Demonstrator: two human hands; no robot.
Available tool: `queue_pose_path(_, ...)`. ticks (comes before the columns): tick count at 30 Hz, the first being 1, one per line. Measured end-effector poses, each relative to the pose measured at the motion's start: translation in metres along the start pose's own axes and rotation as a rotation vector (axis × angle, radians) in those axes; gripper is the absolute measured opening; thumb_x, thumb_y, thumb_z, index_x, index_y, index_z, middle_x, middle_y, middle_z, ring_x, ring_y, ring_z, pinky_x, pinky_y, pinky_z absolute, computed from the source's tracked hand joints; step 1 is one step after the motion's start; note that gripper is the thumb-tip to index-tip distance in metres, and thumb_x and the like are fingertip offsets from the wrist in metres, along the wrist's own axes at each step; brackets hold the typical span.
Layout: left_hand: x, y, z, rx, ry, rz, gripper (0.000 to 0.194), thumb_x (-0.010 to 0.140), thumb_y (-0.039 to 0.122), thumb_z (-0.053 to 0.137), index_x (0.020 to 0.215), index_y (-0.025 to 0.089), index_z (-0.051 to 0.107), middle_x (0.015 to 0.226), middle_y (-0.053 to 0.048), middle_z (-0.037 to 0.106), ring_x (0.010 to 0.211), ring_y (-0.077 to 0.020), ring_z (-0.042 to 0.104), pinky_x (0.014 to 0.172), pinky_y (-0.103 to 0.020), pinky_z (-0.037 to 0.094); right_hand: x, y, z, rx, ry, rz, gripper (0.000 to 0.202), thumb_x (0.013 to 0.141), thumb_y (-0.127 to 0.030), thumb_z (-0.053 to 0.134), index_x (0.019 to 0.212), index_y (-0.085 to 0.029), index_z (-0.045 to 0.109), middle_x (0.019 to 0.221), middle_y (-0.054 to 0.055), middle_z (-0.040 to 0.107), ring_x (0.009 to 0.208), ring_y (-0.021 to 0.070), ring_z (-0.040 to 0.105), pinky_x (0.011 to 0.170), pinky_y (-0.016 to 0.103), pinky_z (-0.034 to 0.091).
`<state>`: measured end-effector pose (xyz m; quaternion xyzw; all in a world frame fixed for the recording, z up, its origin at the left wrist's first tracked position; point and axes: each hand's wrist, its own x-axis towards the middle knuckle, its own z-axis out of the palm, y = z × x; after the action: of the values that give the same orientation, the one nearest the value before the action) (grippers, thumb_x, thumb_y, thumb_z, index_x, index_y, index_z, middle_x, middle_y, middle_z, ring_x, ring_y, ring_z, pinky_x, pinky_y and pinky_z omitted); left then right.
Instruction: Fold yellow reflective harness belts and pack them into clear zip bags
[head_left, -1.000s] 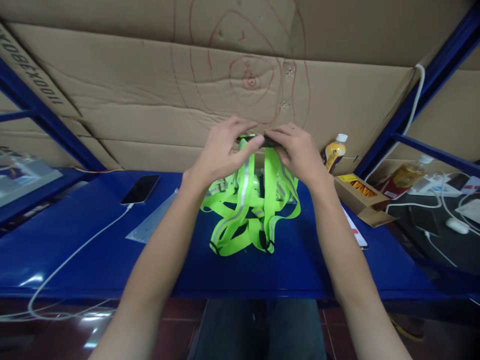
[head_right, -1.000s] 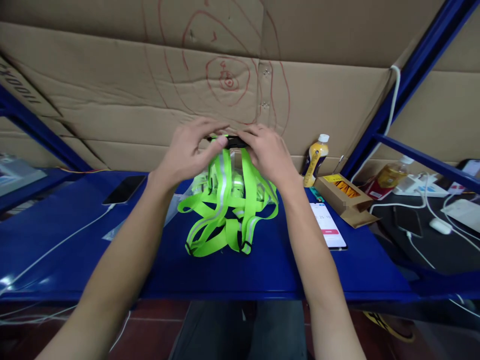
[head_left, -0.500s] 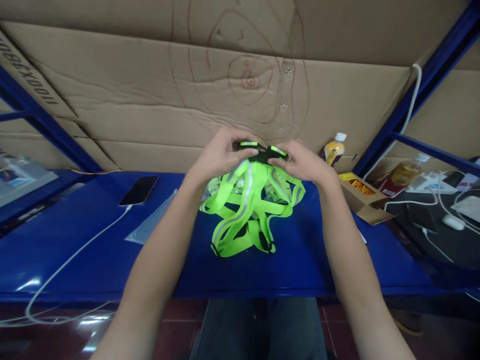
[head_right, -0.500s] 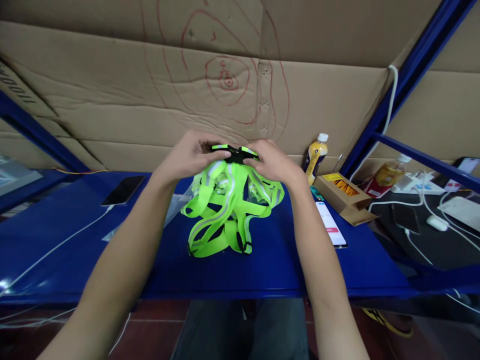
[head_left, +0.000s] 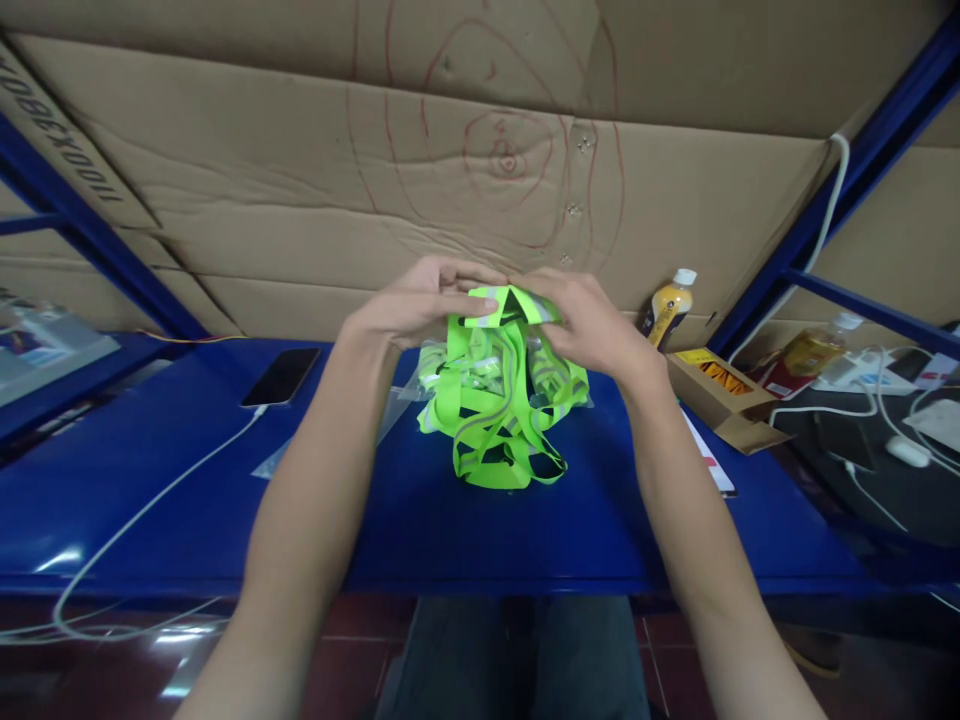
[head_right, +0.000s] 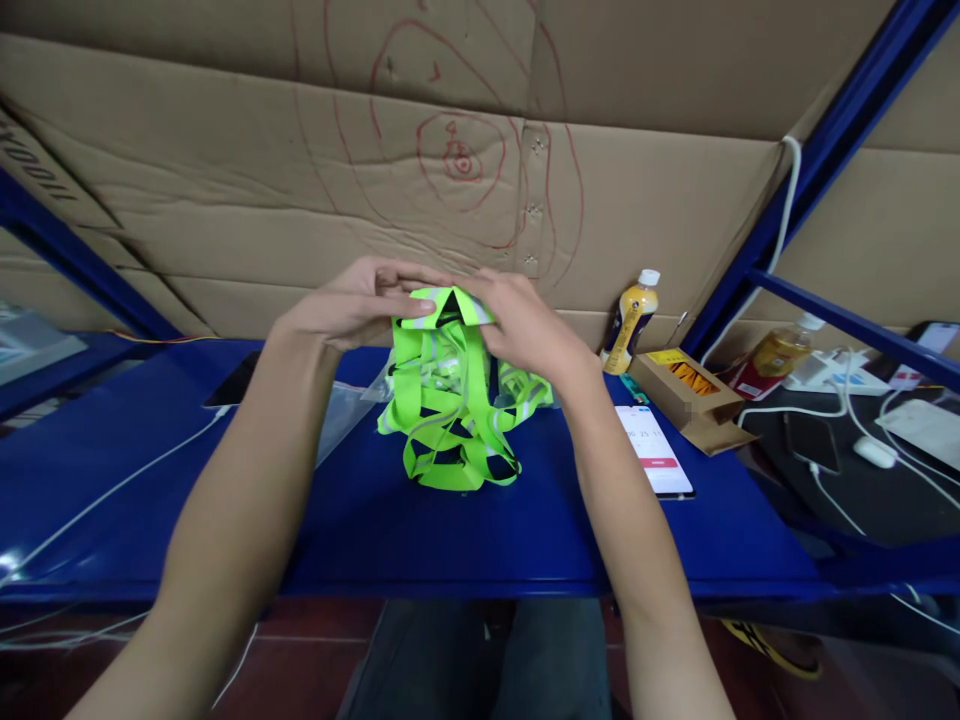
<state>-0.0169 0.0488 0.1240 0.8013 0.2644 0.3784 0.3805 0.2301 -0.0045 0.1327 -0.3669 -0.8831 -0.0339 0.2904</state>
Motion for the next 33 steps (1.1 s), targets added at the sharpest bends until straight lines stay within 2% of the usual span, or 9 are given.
queue_pose_path(4,0.002,0.005,0.003,0.024,-0.011,0.074,0.059,0.070,0.046,0.099,0.119,0.022,0.077,0.114,-0.012,0.083,0.095,-0.0240,0.080,0.077,-0.033,0.065,-0.005,0.012,-0.008,0.188,-0.043,-0.029,0.049,0.094,-0.046,0.074,0.136,-0.021,0.074,0.138,0.012,0.076,0.123,0.0317,0.069,0.108,0.045,0.052)
queue_pose_path(8,0.004,0.011,0.014,0.131,-0.030,0.161,0.043,0.074,0.036,0.096,0.108,0.020,0.076,0.109,-0.009,0.081,0.097,-0.0221,0.077,0.079,-0.031,0.060,-0.011,0.020,-0.020,0.205,-0.167,0.079,0.030,0.099,-0.048,0.071,0.096,-0.019,0.075,0.084,0.002,0.070,0.078,0.0186,0.057,0.075,0.033,0.044)
queue_pose_path(12,0.006,0.013,0.023,0.220,0.031,0.232,0.035,0.078,0.038,0.091,0.103,0.019,0.076,0.111,-0.009,0.079,0.100,-0.0235,0.074,0.083,-0.033,0.058,-0.012,0.018,-0.024,0.041,-0.136,0.103,0.029,0.098,-0.038,0.074,0.077,-0.020,0.067,0.066,-0.002,0.053,0.069,0.0157,0.046,0.072,0.033,0.037)
queue_pose_path(17,0.006,0.005,0.016,0.272,0.012,0.013,0.049,0.089,0.066,0.084,0.089,0.018,0.076,0.071,-0.003,0.063,0.066,-0.0173,0.061,0.062,-0.029,0.050,-0.009,0.013,-0.012,-0.104,0.067,0.102,0.018,0.103,-0.031,0.064,0.101,-0.024,0.080,0.088,0.007,0.077,0.087,0.0268,0.068,0.086,0.040,0.049)
queue_pose_path(20,0.007,0.001,0.013,0.028,0.084,-0.163,0.065,0.089,0.082,0.076,0.081,0.017,0.074,0.058,0.000,0.051,0.052,-0.0146,0.054,0.052,-0.028,0.047,-0.005,0.010,0.000,-0.186,0.161,0.090,0.027,0.105,-0.023,0.058,0.114,-0.023,0.083,0.109,0.012,0.083,0.108,0.0337,0.075,0.095,0.045,0.052)
queue_pose_path(23,0.009,0.000,0.013,-0.192,0.247,-0.156,0.053,0.072,0.061,0.099,0.091,0.016,0.077,0.075,-0.006,0.071,0.067,-0.0210,0.071,0.062,-0.033,0.060,0.000,0.010,0.009,-0.200,0.150,0.023,0.030,0.103,-0.019,0.060,0.123,-0.021,0.082,0.128,0.013,0.082,0.124,0.0362,0.073,0.108,0.049,0.052)
queue_pose_path(26,0.012,-0.003,0.011,-0.202,0.310,-0.069,0.054,0.057,0.034,0.104,0.103,0.015,0.080,0.096,-0.008,0.080,0.082,-0.0224,0.076,0.072,-0.033,0.064,0.000,0.013,0.011,-0.141,0.124,-0.038,0.035,0.104,-0.031,0.067,0.136,-0.020,0.078,0.150,0.014,0.073,0.137,0.0375,0.067,0.119,0.054,0.049)
queue_pose_path(31,0.013,-0.007,0.007,0.014,0.188,0.070,0.054,0.063,0.027,0.099,0.111,0.016,0.079,0.105,-0.008,0.081,0.092,-0.0221,0.076,0.078,-0.030,0.061,-0.005,0.017,0.002,-0.196,0.201,0.043,0.045,0.104,-0.046,0.070,0.144,-0.026,0.069,0.149,0.015,0.071,0.146,0.0439,0.055,0.123,0.064,0.040)
queue_pose_path(33,0.012,-0.004,0.008,0.109,0.118,0.148,0.048,0.068,0.029,0.097,0.110,0.017,0.079,0.107,-0.007,0.081,0.097,-0.0229,0.076,0.082,-0.031,0.060,-0.005,0.018,0.000,-0.163,0.172,0.057,0.047,0.101,-0.047,0.074,0.142,-0.025,0.069,0.142,0.015,0.074,0.139,0.0425,0.058,0.118,0.059,0.044)
